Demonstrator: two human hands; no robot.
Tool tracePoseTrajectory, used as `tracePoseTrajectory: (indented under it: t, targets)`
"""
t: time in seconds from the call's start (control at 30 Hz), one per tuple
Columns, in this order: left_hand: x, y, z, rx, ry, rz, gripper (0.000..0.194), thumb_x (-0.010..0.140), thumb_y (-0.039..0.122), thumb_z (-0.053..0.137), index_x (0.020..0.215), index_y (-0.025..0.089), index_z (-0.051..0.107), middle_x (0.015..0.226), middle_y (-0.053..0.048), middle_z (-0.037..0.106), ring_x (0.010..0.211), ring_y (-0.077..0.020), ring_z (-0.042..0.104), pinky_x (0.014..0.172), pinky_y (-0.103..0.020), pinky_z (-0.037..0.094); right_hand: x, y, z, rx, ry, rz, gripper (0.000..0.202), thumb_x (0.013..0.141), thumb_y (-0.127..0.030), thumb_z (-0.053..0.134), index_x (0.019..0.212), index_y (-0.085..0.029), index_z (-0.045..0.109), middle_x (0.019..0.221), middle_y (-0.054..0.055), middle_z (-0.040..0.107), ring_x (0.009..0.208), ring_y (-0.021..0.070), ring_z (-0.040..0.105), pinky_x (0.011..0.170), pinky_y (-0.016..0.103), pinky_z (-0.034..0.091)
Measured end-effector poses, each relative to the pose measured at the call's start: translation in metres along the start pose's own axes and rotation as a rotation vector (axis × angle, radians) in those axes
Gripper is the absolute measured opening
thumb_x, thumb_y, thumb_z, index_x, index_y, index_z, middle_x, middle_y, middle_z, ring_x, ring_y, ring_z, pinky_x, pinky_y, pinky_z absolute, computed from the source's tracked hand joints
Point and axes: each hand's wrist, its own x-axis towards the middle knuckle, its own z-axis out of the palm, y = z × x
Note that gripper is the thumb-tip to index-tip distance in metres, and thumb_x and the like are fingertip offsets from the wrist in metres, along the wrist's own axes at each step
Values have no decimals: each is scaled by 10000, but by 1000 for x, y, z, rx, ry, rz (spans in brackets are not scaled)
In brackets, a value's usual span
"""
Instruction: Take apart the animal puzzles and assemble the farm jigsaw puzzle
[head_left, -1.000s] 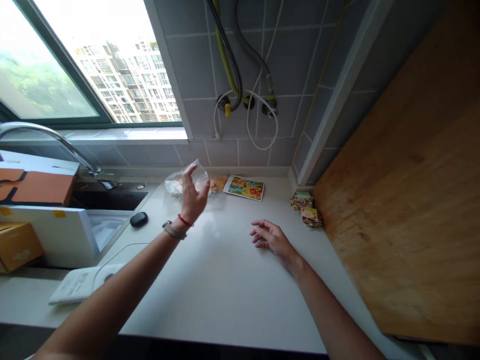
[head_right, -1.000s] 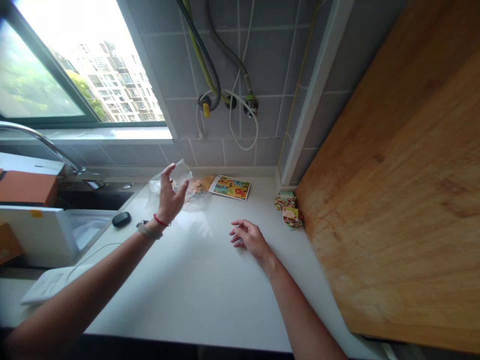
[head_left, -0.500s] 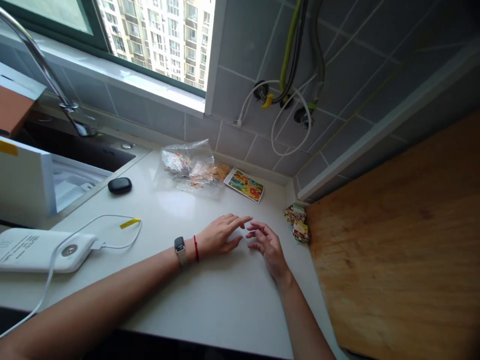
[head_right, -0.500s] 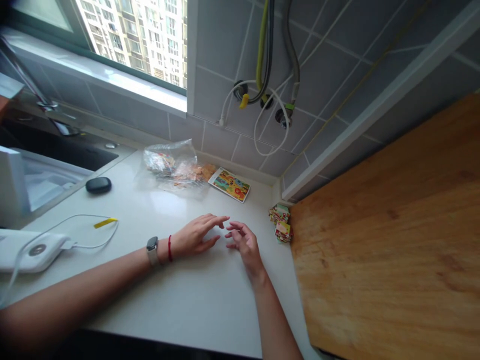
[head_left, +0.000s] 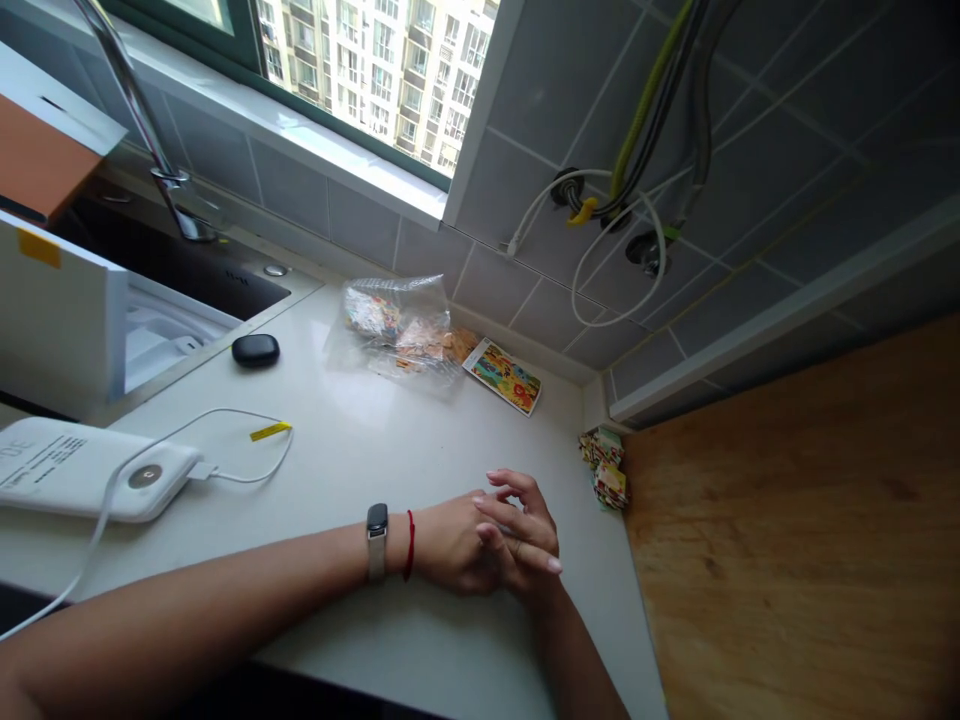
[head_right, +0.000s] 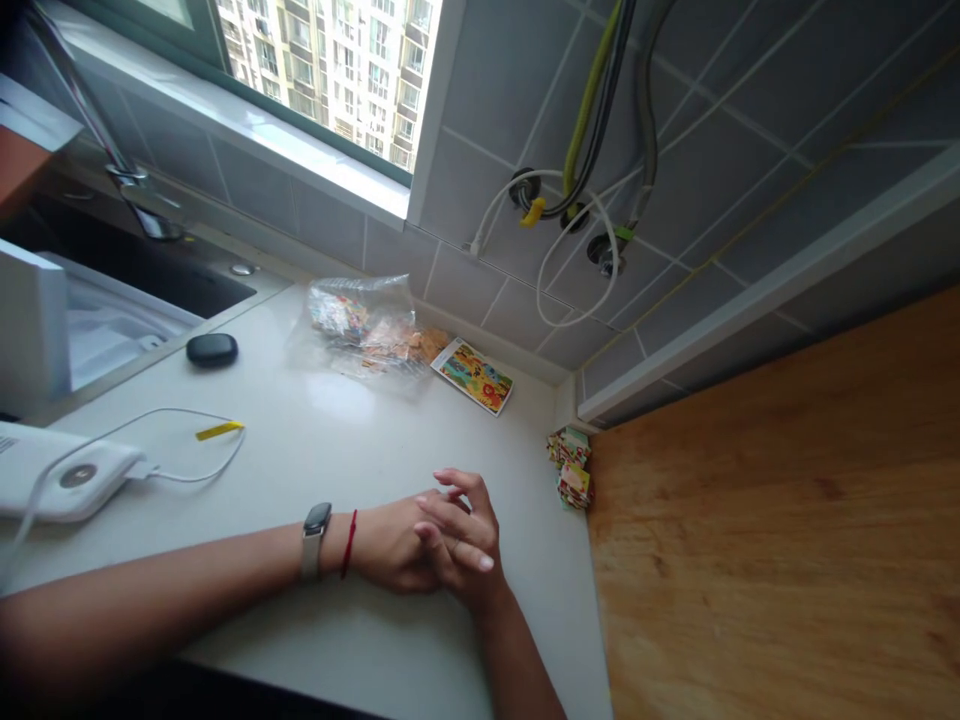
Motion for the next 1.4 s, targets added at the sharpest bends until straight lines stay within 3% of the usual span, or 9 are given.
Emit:
tracePoseTrajectory:
  t: [0.17, 0.33, 0.6, 0.77, 0.97, 1.07, 1.17, 1.23, 1.4]
  targets:
    - [2, 6, 2, 2, 2, -137, 756, 853, 186, 624, 1569, 315, 419, 1426, -103, 629, 1224, -289, 643, 1030, -419, 548, 3, -2, -3, -82, -11, 79, 386, 932, -554, 635, 1134, -259, 778, 992, 110, 663, 874, 271, 660, 741, 396, 563]
    - [1, 16, 2, -35, -54, -183, 899, 812, 207, 624, 1627, 382, 288, 1408, -67, 646, 1155, -276, 683, 915, -376, 602, 1, -9, -1, -158, -51, 179, 510, 911, -701, 527, 793, -245, 722, 644, 38, 582, 568, 188, 534, 572, 334, 446]
    - [5, 37, -1, -203, 47, -265, 900, 770, 220, 656, 1597, 387, 341, 1335, -22, 688, 1112, -236, 707, 915, -317, 595, -1, -9, -5, -113, -88, 180, 579, 858, -785, 544, 638, -257, 633, 531, 14, 551, 491, 164, 495, 543, 312, 403]
    - [1, 28, 0, -222, 29, -261, 873, 807, 279, 699, 1603, 343, 348, 1218, -55, 717, 1013, -240, 715, 910, -335, 584, 2, -1, -8, -112, -130, 208, 616, 829, -839, 524, 756, -259, 720, 626, 53, 640, 582, 211, 580, 627, 352, 456]
    - [-1, 17, 0, -325, 198, -383, 574, 921, 212, 585, 1484, 270, 486, 1204, -57, 722, 713, -114, 650, 714, -243, 551, 6, 16, -23, -105, 289, 391, 680, 967, -766, 315, 814, -247, 728, 768, 92, 675, 741, 259, 633, 709, 376, 502]
    - [2, 15, 0, -310, 237, -427, 349, 911, 166, 550, 1239, 223, 655, 1025, -25, 762, 667, -105, 617, 648, -216, 506, 11, 27, -50, -287, 435, 458, 505, 990, -642, 432, 848, -245, 710, 879, 103, 689, 873, 273, 637, 804, 373, 514]
    - [4, 14, 1, -288, 210, -405, 257, 885, 140, 548, 1065, 201, 720, 871, -12, 764, 656, -114, 618, 646, -214, 486, 24, 38, -86, -605, 323, 460, 369, 937, -520, 560, 1060, -212, 722, 1147, 155, 666, 1127, 308, 614, 989, 412, 491]
    - [4, 13, 3, -260, 193, -377, 240, 877, 136, 552, 1015, 198, 739, 846, -15, 763, 657, -120, 620, 648, -218, 480, 37, 44, -109, -847, 183, 556, 473, 877, -438, 637, 1262, -166, 674, 1282, 196, 620, 1245, 346, 572, 1079, 440, 443]
    - [2, 12, 5, -209, 183, -354, 255, 877, 139, 559, 1021, 211, 756, 845, -14, 768, 696, -138, 651, 686, -228, 495, 68, 53, -133, -1239, -273, 861, 695, 888, -462, 670, 1493, -156, 515, 1423, 240, 559, 1276, 394, 587, 996, 439, 483]
